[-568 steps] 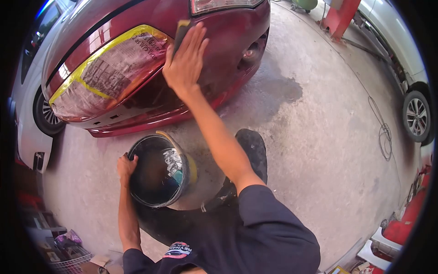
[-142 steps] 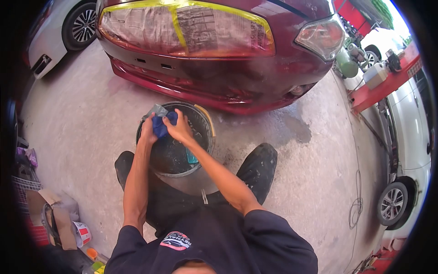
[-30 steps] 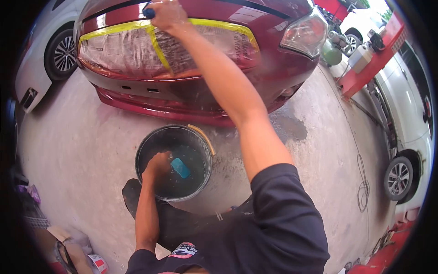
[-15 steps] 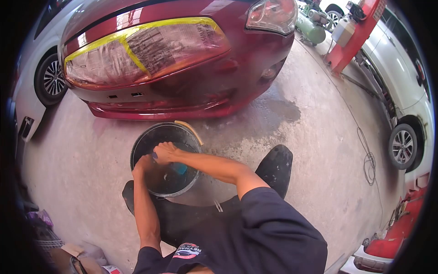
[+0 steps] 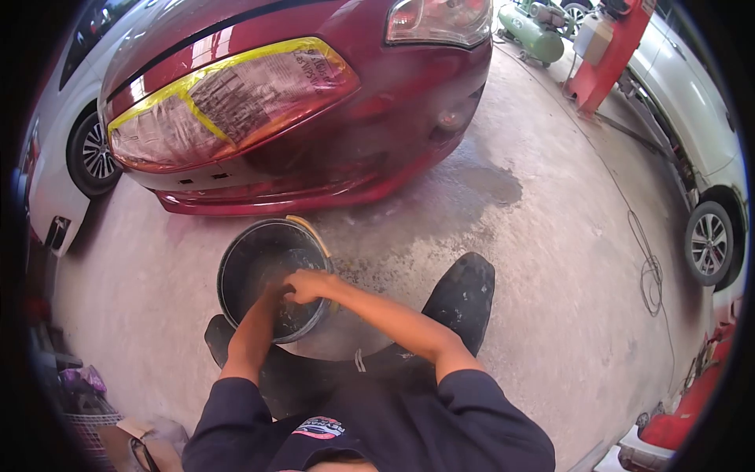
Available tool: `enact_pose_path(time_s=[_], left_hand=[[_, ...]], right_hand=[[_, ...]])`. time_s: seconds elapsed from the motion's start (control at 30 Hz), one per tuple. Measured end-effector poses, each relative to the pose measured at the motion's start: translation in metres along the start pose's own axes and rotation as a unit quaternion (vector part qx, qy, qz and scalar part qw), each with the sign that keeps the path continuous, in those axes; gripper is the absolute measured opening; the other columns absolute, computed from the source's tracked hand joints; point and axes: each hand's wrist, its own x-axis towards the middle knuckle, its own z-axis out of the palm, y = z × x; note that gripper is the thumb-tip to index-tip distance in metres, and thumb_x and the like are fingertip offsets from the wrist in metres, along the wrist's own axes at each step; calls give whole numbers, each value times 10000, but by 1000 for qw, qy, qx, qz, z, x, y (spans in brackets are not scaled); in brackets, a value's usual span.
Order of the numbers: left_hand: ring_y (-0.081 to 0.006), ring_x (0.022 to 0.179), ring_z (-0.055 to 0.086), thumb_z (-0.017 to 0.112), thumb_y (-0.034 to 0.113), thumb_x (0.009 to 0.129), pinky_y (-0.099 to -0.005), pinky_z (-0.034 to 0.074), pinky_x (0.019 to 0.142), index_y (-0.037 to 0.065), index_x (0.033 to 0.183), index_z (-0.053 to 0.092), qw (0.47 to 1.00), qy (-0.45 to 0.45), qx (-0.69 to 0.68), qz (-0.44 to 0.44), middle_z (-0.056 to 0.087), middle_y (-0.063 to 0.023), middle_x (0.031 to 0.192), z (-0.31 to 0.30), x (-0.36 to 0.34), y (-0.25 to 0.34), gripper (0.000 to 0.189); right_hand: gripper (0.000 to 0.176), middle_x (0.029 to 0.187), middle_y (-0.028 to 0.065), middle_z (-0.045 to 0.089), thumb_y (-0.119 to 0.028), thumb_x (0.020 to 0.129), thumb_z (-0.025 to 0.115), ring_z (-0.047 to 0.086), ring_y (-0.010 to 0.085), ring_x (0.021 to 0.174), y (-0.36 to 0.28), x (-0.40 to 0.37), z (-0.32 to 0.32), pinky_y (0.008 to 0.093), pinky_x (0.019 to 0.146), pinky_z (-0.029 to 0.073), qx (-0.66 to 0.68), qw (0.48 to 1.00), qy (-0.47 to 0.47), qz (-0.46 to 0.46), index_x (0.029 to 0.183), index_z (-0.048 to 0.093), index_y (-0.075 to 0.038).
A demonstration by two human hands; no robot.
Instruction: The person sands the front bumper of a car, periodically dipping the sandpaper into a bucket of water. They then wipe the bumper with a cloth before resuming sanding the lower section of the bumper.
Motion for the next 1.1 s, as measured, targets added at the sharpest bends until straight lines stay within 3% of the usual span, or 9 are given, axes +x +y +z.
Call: enact_pose_path(time_s=[0.2,0.3,0.5,0.63,0.73,0.87,0.97,1.0,1.1], left_hand=[[-361,1010,773,743,293,897,-443,632,839,-8,1121,767,973,-94,-210,-23,757,-264,1113,3,36,-88,376],[-346,1170,718,700,280,915,-463,579,984,2,1169,758,994,107,-17,0,717,-266,1250,-68,-85,-45,381],[-353,1328,621,668,283,898,-468,519,1089,19,1272,729,985,-69,157,13,637,-235,1423,-40,-110,-7,461],[-369,1299,635,659,304,890,-465,540,1054,24,1277,725,995,-73,72,18,646,-226,1417,-42,-121,-10,482],[-373,1163,695,668,343,899,-475,568,968,12,1162,751,956,-75,218,184,710,-235,1281,-45,-86,-53,430],[-331,928,737,676,461,975,-477,567,854,1,944,750,973,209,-24,91,764,-220,970,-160,-119,-75,467],[-233,692,666,786,285,949,-432,509,686,-31,949,744,814,519,-159,207,677,-179,712,-305,-226,-21,319],[-215,595,600,775,267,962,-429,449,593,-27,933,752,695,646,-146,280,643,-174,670,-339,-256,15,297],[-363,655,703,718,203,984,-433,533,657,14,1005,760,552,810,-59,191,686,-221,731,-430,-261,36,194]], right_hand=[[355,1165,192,753,-248,979,664,712,363,1130,5,6,4,462,954,562,122,979,148,-61,1258,712,-34],[192,989,140,758,-152,952,666,737,329,926,-8,-3,-10,422,821,574,121,941,287,-130,1091,752,-50],[166,998,115,762,-156,952,649,727,331,905,-9,-1,-50,438,811,578,100,920,341,-168,1016,770,-62],[165,1035,105,765,-150,958,638,715,323,971,9,-14,-61,443,845,572,118,919,344,-152,1008,775,-75],[152,1000,101,759,-147,960,644,702,313,1023,25,-18,-57,434,873,562,130,916,343,-165,991,776,-79],[129,896,80,739,-148,940,665,680,293,957,40,-20,-36,433,863,546,66,904,371,-200,954,777,-85],[108,869,57,731,-159,907,690,650,270,899,38,-13,-40,422,823,534,26,897,373,-236,931,777,-100],[106,855,56,726,-163,904,692,649,268,892,40,-10,-40,418,816,532,47,894,379,-236,923,777,-103],[98,820,50,711,-166,899,694,643,264,865,42,-11,-38,405,798,526,91,884,392,-236,906,776,-112]])
